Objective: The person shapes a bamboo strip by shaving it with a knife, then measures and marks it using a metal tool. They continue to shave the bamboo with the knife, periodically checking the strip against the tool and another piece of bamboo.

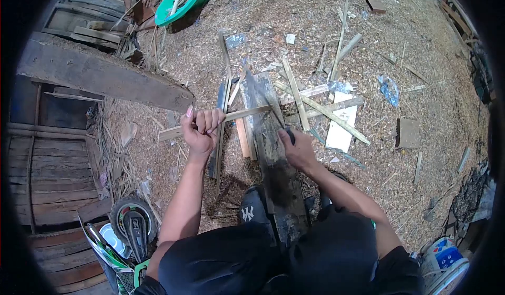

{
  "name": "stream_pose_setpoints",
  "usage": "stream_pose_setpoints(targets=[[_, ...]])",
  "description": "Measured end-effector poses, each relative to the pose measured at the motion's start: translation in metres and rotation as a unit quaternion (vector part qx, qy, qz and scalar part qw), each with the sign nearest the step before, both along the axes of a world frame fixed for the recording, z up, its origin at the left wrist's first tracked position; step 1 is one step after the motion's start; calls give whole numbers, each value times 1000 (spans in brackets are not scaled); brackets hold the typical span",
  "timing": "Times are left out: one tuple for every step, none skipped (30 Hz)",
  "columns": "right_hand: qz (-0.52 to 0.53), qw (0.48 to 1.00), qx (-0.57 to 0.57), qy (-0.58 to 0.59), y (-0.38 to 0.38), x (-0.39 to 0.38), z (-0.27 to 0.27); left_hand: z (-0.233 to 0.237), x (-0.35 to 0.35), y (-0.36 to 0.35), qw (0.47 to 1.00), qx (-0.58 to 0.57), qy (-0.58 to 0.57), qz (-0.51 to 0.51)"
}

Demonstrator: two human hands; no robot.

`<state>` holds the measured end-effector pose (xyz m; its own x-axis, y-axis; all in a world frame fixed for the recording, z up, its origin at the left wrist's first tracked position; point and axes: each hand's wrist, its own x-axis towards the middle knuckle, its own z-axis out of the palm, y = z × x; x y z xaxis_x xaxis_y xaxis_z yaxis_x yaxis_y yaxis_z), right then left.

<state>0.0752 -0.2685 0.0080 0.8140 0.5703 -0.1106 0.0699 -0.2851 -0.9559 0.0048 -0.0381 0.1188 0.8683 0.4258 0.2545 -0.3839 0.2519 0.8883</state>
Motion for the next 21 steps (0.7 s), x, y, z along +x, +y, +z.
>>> stream_pose_setpoints(targets=[[1,1000,1,0,0,0,1,0,0,0,1000,1,0,1],[-5,1000,16,0,-1,1,2,1,0,0,1000,10,0,-4],[-12,999,30,-1,-1,1,3,1,0,0,1000,19,0,-9],[-12,999,31,-2,0,-2,-2,1,-1,1,1000,20,-1,-9],[2,1000,-10,28,3,-6,-12,0,-1,3,1000,17,-6,-16],[16,997,-51,58,4,-6,-13,-1,-1,3,1000,13,-12,-24],[40,993,-83,73,0,-3,-14,-2,-1,3,999,14,-14,-26],[37,993,-83,71,-1,-2,-15,-3,-2,3,999,7,-18,-28],[32,996,-57,58,-1,-3,-9,-1,-1,2,999,1,-20,-28],[30,998,-33,48,-2,-5,-3,0,0,2,999,1,-18,-28],[30,998,-33,52,-4,-5,2,0,-1,1,999,2,-17,-28],[9,999,-1,35,-4,-1,13,0,-2,0,1000,4,-16,-26],[-13,999,32,15,-3,2,18,-1,-2,0,1000,5,-15,-23],[-11,999,33,15,-2,0,15,-1,-3,1,1000,3,-17,-25],[-5,1000,12,21,-1,-3,7,-1,-3,2,999,2,-19,-27],[0,1000,-9,25,0,-5,-4,-1,-3,3,999,4,-22,-27],[42,995,-84,46,1,-6,-19,-1,-3,3,1000,1,-19,-24],[40,995,-83,42,-1,-5,-16,-1,-3,3,1000,-3,-16,-22],[41,994,-87,56,-1,-4,-14,-1,-3,4,1000,-7,-17,-25],[44,992,-90,72,-2,-4,-12,-3,-2,6,1000,-6,-17,-25],[45,992,-90,75,-3,-3,-5,-3,-2,6,999,-7,-19,-27]])
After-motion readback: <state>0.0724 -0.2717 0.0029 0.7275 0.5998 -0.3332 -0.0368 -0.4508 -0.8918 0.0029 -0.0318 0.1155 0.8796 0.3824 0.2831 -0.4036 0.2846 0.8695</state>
